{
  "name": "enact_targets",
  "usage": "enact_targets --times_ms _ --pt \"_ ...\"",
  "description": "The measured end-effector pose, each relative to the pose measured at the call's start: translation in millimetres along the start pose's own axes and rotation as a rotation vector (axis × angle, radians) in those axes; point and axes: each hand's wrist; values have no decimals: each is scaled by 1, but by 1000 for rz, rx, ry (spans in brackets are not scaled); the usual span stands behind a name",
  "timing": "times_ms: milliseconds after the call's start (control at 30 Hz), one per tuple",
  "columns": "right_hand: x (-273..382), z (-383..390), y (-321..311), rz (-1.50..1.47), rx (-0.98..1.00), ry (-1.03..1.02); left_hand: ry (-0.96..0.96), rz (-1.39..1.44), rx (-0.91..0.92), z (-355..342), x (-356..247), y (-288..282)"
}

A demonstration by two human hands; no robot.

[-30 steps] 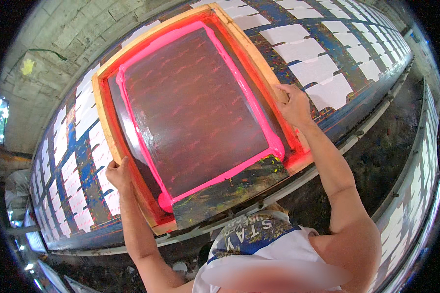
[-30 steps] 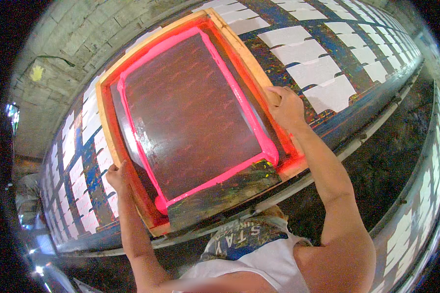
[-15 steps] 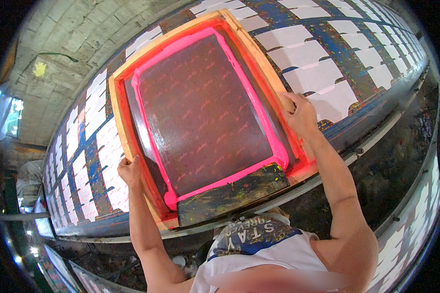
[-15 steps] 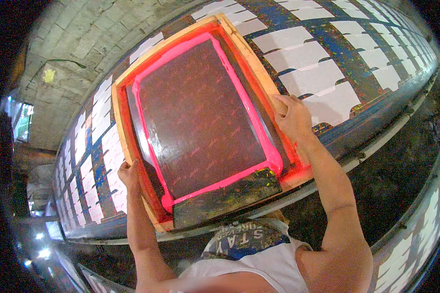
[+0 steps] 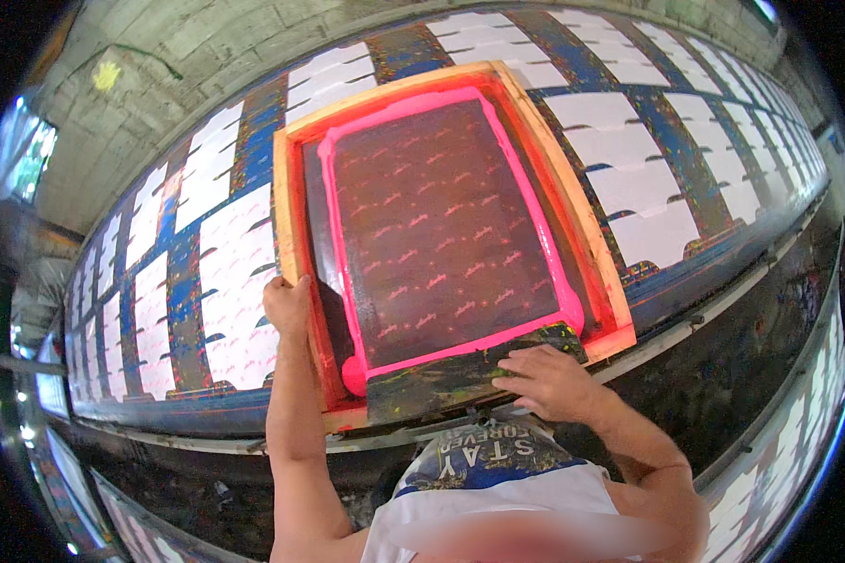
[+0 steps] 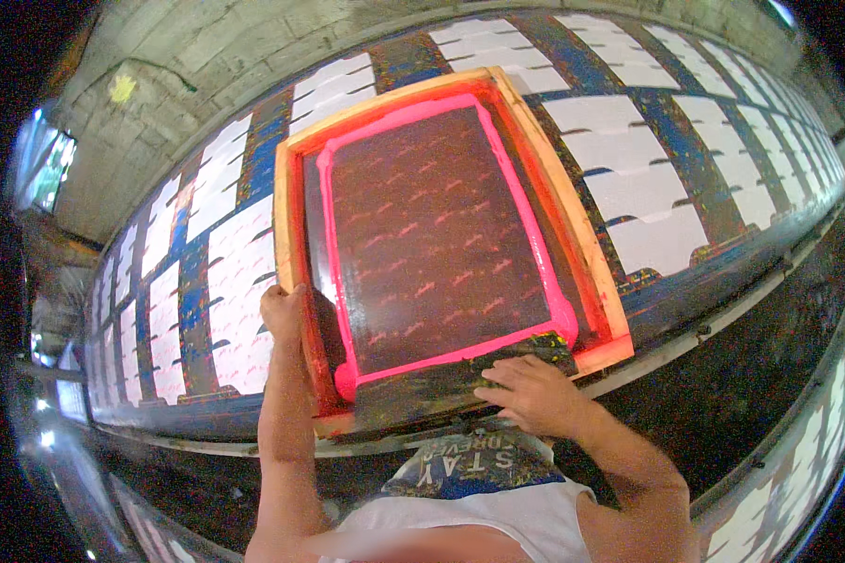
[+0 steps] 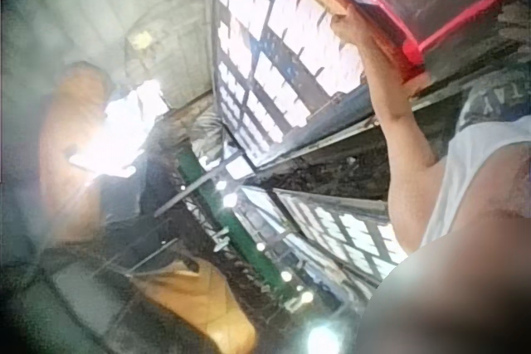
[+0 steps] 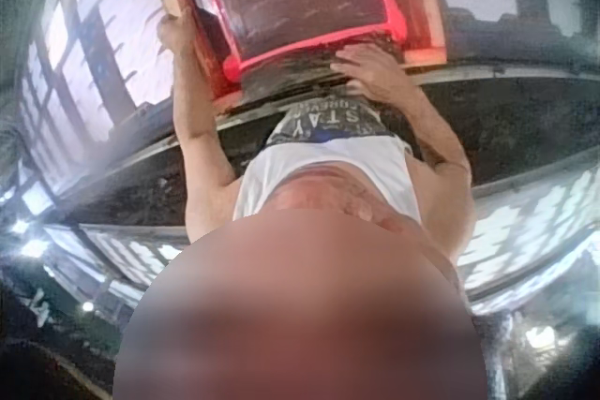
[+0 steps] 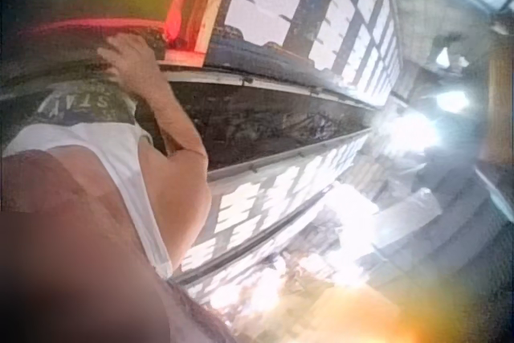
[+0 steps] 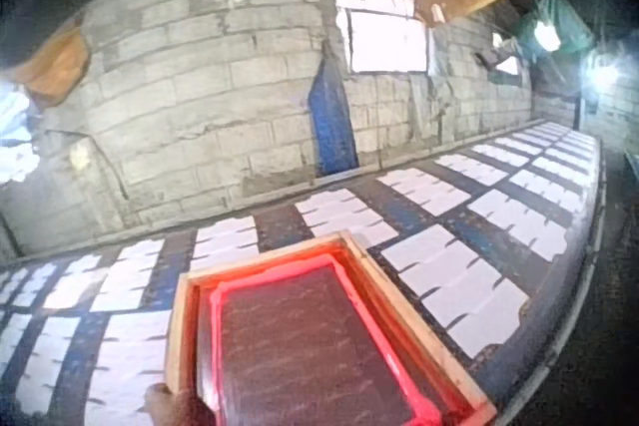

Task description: The person repeatedly pulls a squeegee across a screen-printing frame to spread pink ink over a mesh screen. The person holds the frame steady with one hand while moving the squeegee with the other, working over a long table with printed sheets.

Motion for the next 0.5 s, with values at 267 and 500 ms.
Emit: enact_targets --times_ms 267,500 --pt "33 -57 27 311 -22 29 -93 44 39 2 -16 -6" --pt "43 -123 24 250 260 317 44 14 -54 7 -18 -18"
Point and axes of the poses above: each hand's wrist, its own z-axis away from the middle knuckle, its own y-axis out of the palm, x = y × z, and after that the axes turned 5 degrees about -y, right-handed
